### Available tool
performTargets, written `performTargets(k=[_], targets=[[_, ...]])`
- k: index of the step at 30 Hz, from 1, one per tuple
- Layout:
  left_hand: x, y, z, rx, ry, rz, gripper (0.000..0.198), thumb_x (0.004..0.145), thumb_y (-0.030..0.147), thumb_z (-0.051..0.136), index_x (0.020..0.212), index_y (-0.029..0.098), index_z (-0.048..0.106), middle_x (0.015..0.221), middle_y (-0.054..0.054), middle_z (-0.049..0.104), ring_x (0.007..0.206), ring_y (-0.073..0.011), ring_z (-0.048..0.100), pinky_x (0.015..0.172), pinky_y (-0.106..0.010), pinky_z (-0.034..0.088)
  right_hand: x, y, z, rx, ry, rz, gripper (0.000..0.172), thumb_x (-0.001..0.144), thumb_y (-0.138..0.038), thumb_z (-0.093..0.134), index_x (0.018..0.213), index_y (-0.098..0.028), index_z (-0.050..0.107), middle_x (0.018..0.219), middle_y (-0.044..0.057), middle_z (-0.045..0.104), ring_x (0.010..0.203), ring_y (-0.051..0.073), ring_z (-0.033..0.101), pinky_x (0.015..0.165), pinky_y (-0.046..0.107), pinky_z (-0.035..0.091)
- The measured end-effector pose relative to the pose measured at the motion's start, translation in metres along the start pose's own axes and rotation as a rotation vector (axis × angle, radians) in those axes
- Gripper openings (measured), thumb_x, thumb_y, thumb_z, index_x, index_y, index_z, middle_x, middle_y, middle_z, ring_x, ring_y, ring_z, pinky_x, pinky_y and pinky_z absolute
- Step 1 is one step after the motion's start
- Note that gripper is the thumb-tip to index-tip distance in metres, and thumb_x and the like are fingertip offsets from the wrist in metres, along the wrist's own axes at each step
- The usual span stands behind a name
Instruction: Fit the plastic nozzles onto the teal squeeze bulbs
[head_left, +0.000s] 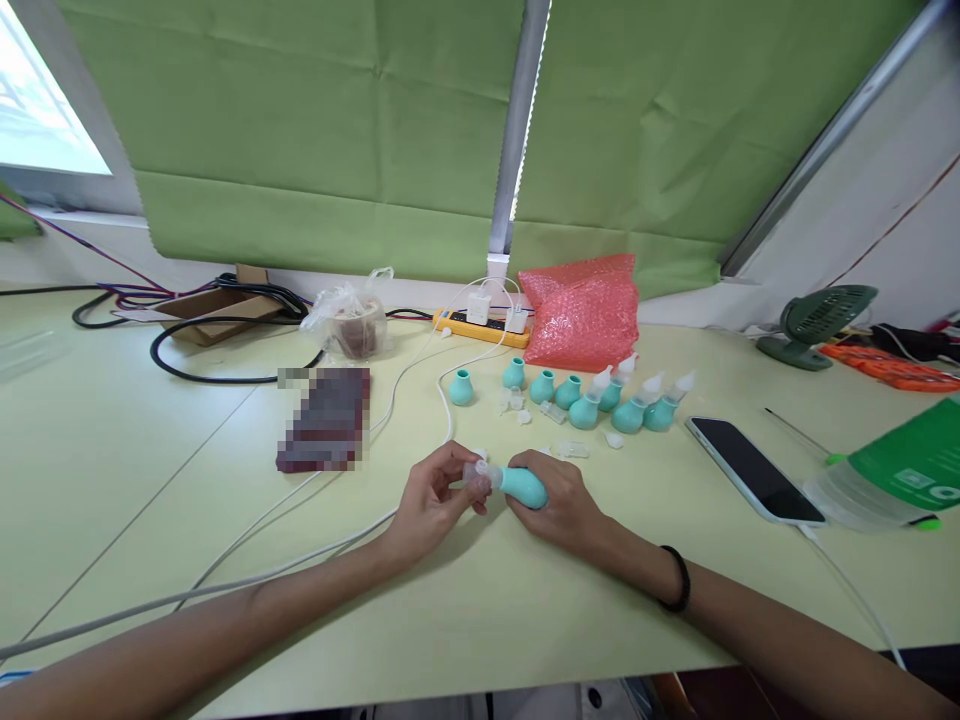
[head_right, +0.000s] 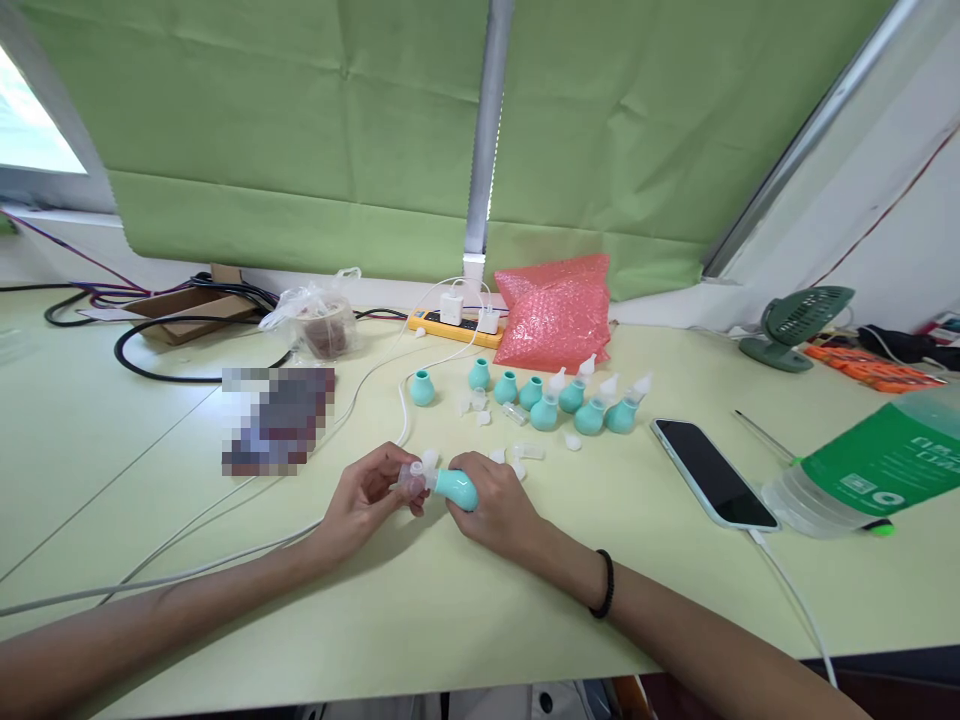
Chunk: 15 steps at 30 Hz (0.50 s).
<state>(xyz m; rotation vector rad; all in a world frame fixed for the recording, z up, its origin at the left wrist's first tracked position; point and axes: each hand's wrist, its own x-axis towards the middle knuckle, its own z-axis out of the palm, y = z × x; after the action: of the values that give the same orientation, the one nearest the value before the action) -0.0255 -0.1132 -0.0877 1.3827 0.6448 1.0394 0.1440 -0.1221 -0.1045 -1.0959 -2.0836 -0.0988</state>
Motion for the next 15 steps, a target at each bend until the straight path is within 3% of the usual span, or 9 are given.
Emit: performTargets(k=[5, 15], targets=[[0.001, -0.004, -0.002, 0.059, -0.050, -0.005, 0.021, 0.069, 0.028, 0.060, 0.079, 0.013, 0.050, 0.062, -0.001, 0.053, 0.054, -0.0104, 0.048, 0.046, -0.022, 0.044, 0.001, -0.003, -0.002, 0.082, -0.085, 0.077, 0.012, 0.061, -0.011, 0.047, 0.070, -0.019, 0.047, 0.056, -0.002, 0.052, 0.049, 0.011, 0.048, 0.046, 0.021, 0.036], [-0.009, 0.000, 0.000, 0.311, -0.058, 0.124, 0.014, 0.073, 0.023, 0.055, 0.083, 0.013, 0.052, 0.066, 0.000, 0.050, 0.058, -0.0092, 0.045, 0.054, -0.020, 0.042, 0.009, -0.015, -0.013, 0.567, -0.330, 0.446, 0.012, 0.055, -0.011, 0.055, 0.061, -0.016, 0.045, 0.053, -0.006, 0.040, 0.049, 0.006, 0.038, 0.044, 0.016, 0.031]])
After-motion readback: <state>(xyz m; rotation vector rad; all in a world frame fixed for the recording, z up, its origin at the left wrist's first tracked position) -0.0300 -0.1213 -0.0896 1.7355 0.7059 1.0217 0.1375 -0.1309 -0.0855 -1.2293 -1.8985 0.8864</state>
